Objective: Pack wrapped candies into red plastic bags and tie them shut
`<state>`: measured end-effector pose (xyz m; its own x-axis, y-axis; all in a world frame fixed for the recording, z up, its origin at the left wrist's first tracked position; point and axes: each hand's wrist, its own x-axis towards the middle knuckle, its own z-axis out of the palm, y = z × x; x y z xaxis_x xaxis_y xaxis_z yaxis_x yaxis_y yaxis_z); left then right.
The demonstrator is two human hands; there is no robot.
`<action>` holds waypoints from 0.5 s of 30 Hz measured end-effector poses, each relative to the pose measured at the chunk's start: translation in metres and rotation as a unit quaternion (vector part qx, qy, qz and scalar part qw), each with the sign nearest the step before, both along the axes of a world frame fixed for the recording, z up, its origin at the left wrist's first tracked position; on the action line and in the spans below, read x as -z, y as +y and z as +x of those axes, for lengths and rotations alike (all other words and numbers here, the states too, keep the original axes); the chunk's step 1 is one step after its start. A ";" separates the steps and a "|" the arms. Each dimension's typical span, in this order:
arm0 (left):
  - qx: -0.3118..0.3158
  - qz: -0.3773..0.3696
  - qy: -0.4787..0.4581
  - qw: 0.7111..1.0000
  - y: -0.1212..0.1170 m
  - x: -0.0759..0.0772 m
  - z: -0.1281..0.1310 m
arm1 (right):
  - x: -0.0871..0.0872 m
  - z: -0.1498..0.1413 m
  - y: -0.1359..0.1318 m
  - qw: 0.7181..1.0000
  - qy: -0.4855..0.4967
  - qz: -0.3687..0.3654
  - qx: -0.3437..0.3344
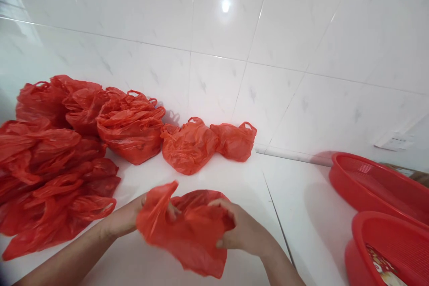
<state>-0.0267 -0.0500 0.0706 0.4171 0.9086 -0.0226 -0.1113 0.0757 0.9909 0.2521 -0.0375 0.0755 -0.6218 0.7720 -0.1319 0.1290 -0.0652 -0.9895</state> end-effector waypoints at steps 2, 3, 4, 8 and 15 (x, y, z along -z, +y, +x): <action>0.052 -0.015 0.028 0.998 -0.007 0.000 -0.001 | 0.003 -0.004 -0.004 0.998 -0.058 0.003 -0.016; 0.071 -0.026 0.031 0.997 -0.007 0.000 -0.001 | 0.005 -0.004 -0.004 0.998 -0.063 0.006 -0.010; 0.062 -0.035 0.021 0.997 -0.004 0.001 -0.001 | 0.006 -0.004 -0.001 0.999 -0.047 0.009 0.005; -0.024 -0.063 -0.088 0.994 0.021 0.001 0.009 | -0.003 -0.003 0.019 0.978 0.146 -0.021 0.147; -0.179 -0.033 -0.276 0.944 0.059 -0.022 0.052 | -0.043 -0.022 0.042 0.900 0.374 0.000 0.225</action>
<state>0.0251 0.0087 0.0925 0.0493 0.9977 0.0470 -0.6398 -0.0046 0.7685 0.2300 0.0048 0.1186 -0.1605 0.9677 0.1944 -0.6127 0.0568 -0.7883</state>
